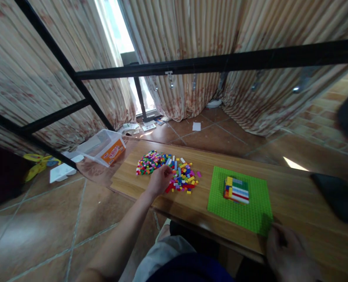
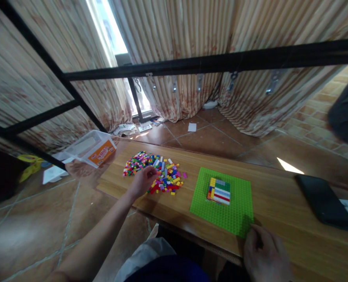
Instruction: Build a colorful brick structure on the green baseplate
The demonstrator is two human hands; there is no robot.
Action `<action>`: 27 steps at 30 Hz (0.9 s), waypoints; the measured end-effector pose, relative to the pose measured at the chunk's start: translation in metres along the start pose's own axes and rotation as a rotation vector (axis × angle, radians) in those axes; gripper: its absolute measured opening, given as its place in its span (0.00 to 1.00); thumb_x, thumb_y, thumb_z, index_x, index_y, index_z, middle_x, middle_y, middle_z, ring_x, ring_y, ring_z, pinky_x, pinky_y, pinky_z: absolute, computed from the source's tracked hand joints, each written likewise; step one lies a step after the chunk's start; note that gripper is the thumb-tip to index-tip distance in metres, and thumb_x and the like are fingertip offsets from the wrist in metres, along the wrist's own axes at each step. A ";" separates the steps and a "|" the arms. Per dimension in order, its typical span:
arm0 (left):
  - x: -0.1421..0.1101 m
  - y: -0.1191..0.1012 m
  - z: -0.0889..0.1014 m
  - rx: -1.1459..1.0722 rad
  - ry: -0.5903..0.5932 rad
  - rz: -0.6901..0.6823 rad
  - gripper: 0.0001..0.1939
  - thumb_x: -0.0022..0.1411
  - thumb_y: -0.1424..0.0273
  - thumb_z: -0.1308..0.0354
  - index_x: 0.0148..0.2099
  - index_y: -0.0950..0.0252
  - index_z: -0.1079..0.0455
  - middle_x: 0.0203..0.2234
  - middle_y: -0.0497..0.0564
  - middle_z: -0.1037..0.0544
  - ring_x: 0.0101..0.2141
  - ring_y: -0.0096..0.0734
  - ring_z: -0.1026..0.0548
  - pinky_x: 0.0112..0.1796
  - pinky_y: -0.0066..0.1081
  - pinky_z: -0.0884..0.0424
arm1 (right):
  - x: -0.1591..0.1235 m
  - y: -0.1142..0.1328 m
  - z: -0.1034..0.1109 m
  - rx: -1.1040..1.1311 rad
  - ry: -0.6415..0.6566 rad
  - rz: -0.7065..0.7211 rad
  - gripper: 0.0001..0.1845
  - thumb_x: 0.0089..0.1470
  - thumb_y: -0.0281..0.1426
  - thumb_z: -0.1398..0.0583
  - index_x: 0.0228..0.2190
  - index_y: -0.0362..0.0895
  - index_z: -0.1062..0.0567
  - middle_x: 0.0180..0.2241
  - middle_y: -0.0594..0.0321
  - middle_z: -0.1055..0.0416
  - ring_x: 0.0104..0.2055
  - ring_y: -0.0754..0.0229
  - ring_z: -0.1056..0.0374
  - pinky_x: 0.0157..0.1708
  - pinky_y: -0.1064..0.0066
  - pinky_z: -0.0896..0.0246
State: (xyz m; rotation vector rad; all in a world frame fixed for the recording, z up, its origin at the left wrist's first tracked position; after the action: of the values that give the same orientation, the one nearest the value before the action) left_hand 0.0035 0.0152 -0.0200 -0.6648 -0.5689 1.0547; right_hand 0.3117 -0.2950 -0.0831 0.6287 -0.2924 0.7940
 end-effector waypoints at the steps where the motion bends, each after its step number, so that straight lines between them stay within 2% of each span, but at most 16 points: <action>1: 0.000 -0.004 -0.005 -0.064 0.012 -0.006 0.03 0.58 0.72 0.39 0.32 0.65 0.30 0.23 0.45 0.26 0.26 0.25 0.30 0.30 0.25 0.37 | 0.000 0.002 0.002 -0.032 -0.011 -0.005 0.16 0.58 0.39 0.47 0.37 0.43 0.23 0.38 0.51 0.26 0.36 0.48 0.30 0.31 0.62 0.42; 7: -0.007 -0.029 -0.037 -0.506 0.124 0.010 0.05 0.56 0.70 0.39 0.32 0.66 0.31 0.25 0.45 0.28 0.27 0.23 0.31 0.31 0.24 0.35 | 0.001 0.005 0.004 -0.077 -0.030 -0.002 0.17 0.60 0.39 0.47 0.36 0.42 0.22 0.38 0.51 0.24 0.36 0.49 0.28 0.30 0.63 0.40; 11: -0.025 -0.048 -0.043 -0.557 0.219 -0.023 0.05 0.58 0.69 0.40 0.34 0.67 0.31 0.27 0.46 0.28 0.30 0.25 0.31 0.33 0.25 0.36 | 0.003 -0.001 0.002 -0.027 0.000 -0.026 0.20 0.59 0.42 0.49 0.37 0.43 0.22 0.39 0.50 0.24 0.39 0.47 0.28 0.33 0.61 0.38; 14: -0.046 -0.062 -0.047 -0.513 0.300 -0.070 0.05 0.60 0.70 0.41 0.35 0.66 0.31 0.29 0.47 0.28 0.32 0.27 0.31 0.34 0.26 0.35 | 0.006 0.004 0.008 0.090 0.052 -0.125 0.23 0.58 0.47 0.48 0.36 0.44 0.22 0.38 0.50 0.24 0.39 0.46 0.28 0.36 0.59 0.35; 17: -0.069 -0.077 -0.055 -0.430 0.391 -0.107 0.04 0.63 0.70 0.44 0.36 0.66 0.31 0.30 0.48 0.27 0.32 0.27 0.30 0.35 0.26 0.35 | 0.002 0.040 0.016 0.337 0.152 -0.175 0.25 0.55 0.52 0.44 0.38 0.45 0.22 0.40 0.53 0.23 0.40 0.49 0.27 0.40 0.59 0.33; 19: -0.084 -0.089 -0.062 -0.380 0.478 -0.143 0.04 0.64 0.72 0.46 0.37 0.65 0.31 0.30 0.48 0.26 0.33 0.28 0.29 0.35 0.26 0.35 | -0.006 0.080 0.017 0.527 0.288 -0.151 0.24 0.54 0.51 0.41 0.42 0.46 0.22 0.41 0.55 0.23 0.39 0.54 0.27 0.40 0.63 0.31; 20: -0.091 -0.096 -0.066 -0.356 0.530 -0.167 0.04 0.64 0.73 0.47 0.38 0.65 0.31 0.31 0.48 0.25 0.33 0.28 0.28 0.35 0.26 0.35 | -0.012 0.100 0.015 0.616 0.397 -0.121 0.24 0.54 0.50 0.40 0.45 0.48 0.22 0.42 0.56 0.23 0.39 0.55 0.27 0.40 0.65 0.30; 22: -0.101 -0.107 -0.069 -0.323 0.607 -0.201 0.05 0.64 0.75 0.48 0.40 0.64 0.31 0.33 0.48 0.24 0.34 0.28 0.26 0.35 0.26 0.34 | -0.022 0.130 0.010 0.732 0.563 -0.121 0.22 0.56 0.47 0.40 0.48 0.50 0.22 0.44 0.57 0.23 0.42 0.56 0.26 0.35 0.69 0.30; 24: -0.107 -0.113 -0.070 -0.300 0.638 -0.213 0.06 0.63 0.75 0.49 0.42 0.64 0.33 0.34 0.49 0.23 0.34 0.28 0.25 0.35 0.26 0.33 | -0.028 0.143 0.006 0.806 0.603 -0.147 0.19 0.57 0.46 0.40 0.44 0.50 0.20 0.44 0.56 0.23 0.44 0.55 0.26 0.37 0.69 0.29; 27: -0.110 -0.113 -0.071 -0.282 0.642 -0.199 0.08 0.62 0.76 0.47 0.44 0.64 0.35 0.33 0.48 0.22 0.34 0.29 0.24 0.35 0.26 0.33 | -0.032 0.141 0.000 0.853 0.613 -0.199 0.18 0.54 0.47 0.38 0.38 0.49 0.18 0.41 0.55 0.21 0.42 0.54 0.25 0.41 0.67 0.29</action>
State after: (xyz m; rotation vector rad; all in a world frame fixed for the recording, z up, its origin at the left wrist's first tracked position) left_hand 0.0782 -0.1394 0.0031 -1.1133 -0.2125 0.5274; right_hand 0.1858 -0.2383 -0.0403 1.1413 0.7022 0.8658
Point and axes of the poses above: each hand's wrist, its own x-axis towards the middle knuckle, its own z-axis out of the back of the hand, y = z × x, the point moved 6 cm from there along x, towards the middle knuckle
